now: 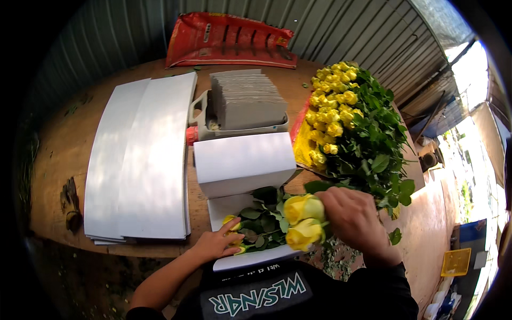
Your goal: The person arranges yellow roses and green leaves on a white sheet of paper, then folds the paper to create a wrapped bouquet. They use a stapler to secure the folded paper around the stems.
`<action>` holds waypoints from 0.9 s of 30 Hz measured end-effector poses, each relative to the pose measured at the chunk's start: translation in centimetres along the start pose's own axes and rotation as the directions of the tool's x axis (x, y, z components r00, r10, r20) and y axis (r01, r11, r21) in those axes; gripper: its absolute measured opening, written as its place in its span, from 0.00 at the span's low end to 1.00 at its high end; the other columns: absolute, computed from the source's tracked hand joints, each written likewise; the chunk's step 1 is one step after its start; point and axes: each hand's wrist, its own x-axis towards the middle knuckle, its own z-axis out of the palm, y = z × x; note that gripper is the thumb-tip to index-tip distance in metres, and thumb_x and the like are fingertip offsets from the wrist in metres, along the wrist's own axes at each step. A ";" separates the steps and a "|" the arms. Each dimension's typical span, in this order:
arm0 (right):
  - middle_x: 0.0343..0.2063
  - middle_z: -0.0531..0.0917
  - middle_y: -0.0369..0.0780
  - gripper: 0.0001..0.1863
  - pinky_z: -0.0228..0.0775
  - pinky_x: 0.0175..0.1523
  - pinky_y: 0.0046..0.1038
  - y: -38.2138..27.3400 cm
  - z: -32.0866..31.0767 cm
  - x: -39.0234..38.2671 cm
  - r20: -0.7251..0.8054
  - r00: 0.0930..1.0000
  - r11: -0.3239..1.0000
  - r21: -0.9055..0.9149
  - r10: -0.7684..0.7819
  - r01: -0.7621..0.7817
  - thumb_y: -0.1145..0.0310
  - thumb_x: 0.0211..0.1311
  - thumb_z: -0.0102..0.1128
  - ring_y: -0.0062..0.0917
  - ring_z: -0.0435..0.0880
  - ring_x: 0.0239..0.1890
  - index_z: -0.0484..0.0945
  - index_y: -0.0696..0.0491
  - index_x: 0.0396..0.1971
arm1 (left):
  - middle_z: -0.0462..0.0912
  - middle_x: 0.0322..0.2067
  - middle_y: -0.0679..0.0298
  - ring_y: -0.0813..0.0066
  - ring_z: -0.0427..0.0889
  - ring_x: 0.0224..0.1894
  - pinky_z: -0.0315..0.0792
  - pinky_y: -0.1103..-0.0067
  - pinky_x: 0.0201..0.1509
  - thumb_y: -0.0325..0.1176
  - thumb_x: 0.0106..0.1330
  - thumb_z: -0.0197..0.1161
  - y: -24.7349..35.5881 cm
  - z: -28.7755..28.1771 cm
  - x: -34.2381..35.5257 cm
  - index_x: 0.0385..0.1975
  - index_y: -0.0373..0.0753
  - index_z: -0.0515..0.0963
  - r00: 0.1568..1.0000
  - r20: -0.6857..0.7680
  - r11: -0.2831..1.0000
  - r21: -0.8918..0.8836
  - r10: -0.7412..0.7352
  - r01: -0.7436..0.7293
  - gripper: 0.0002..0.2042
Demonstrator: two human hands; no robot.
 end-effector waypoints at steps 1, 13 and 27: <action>0.20 0.73 0.38 0.08 0.67 0.25 0.28 -0.8 2.6 1.1 0.118 0.988 0.991 0.101 -0.096 0.084 0.74 0.44 0.53 0.31 0.77 0.23 0.69 0.56 0.27 | 0.56 0.59 0.63 0.64 0.79 0.31 0.74 0.71 0.29 0.50 0.54 0.56 0.2 -0.2 0.1 0.41 0.50 0.73 1.000 0.008 1.000 0.017 0.006 -0.006 0.18; 0.29 0.78 0.45 0.14 0.68 0.37 0.32 -1.0 22.7 5.1 0.418 0.901 0.795 0.583 -0.114 -0.170 0.64 0.45 0.61 0.38 0.77 0.32 0.75 0.56 0.32 | 0.58 0.58 0.66 0.68 0.80 0.28 0.73 0.76 0.23 0.50 0.57 0.50 0.7 1.6 -0.7 0.46 0.53 0.68 0.993 -0.119 0.999 0.034 -0.008 0.012 0.18; 0.29 0.78 0.47 0.17 0.67 0.40 0.33 0.5 23.6 4.7 0.487 0.871 0.848 0.484 -0.057 -0.215 0.57 0.45 0.60 0.39 0.77 0.34 0.77 0.55 0.31 | 0.64 0.55 0.64 0.69 0.77 0.25 0.72 0.78 0.24 0.49 0.58 0.50 1.1 0.6 0.0 0.50 0.53 0.68 0.964 -0.258 0.976 0.187 -0.058 0.109 0.20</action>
